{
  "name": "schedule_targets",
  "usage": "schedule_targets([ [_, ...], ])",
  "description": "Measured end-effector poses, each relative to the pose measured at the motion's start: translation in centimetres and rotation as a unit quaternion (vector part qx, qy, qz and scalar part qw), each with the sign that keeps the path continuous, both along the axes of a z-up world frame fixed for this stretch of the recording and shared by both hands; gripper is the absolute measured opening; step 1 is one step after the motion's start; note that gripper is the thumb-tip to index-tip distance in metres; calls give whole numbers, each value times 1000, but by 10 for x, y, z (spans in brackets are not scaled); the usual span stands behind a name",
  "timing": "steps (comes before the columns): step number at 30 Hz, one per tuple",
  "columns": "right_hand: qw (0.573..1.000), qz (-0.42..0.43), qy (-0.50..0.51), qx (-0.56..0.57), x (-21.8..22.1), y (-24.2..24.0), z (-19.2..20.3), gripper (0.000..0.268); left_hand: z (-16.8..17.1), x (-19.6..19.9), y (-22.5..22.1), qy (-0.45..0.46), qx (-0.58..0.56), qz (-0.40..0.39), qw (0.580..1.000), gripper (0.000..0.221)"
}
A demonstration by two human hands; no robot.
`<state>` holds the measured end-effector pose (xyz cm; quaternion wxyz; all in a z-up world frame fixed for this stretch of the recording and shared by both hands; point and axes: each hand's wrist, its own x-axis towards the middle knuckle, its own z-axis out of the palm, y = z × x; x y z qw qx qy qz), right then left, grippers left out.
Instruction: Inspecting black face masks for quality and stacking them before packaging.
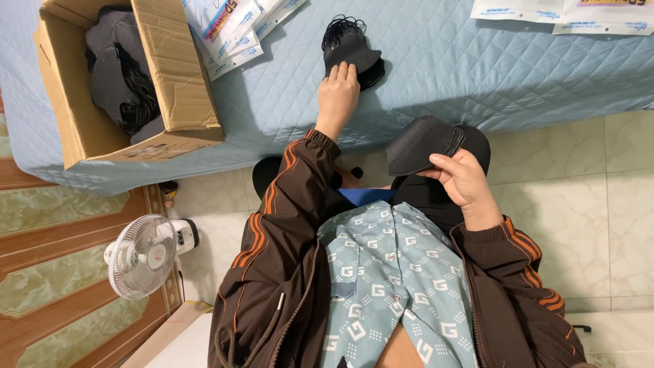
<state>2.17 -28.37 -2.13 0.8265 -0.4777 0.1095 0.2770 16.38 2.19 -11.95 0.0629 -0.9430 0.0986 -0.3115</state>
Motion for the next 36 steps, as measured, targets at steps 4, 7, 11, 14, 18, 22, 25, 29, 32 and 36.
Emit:
schedule_targets([
  [4,1000,-3,-4,0,2,4,5,22,0,-12,-1,25,-1,-13,1000,21],
  [7,999,-21,-20,26,1,7,-20,23,-10,-14,4,35,-37,-26,998,26],
  [11,997,-45,-29,58,0,10,-30,28,19,-31,5,95,-143,-25,985,79],
  [14,997,-47,-30,61,0,8,-35,29,29,-48,9,155,-268,-16,951,107],
  [18,996,-59,-25,65,-1,7,-55,31,55,-89,0,162,-389,-66,904,89],
  [22,995,-68,-22,73,-1,18,-63,33,81,-141,-20,325,-581,-124,736,39],
  [25,994,-67,-14,83,-7,34,-66,36,58,-173,-33,382,-734,-133,546,30],
  [29,994,-46,1,103,-18,58,-42,39,70,-194,-31,342,-842,-110,402,13],
  [32,993,-14,-10,116,-18,59,-19,37,83,-201,-24,358,-841,-41,403,11],
  [36,985,34,-20,168,-15,46,-26,45,94,-206,-12,368,-824,-36,430,12],
])
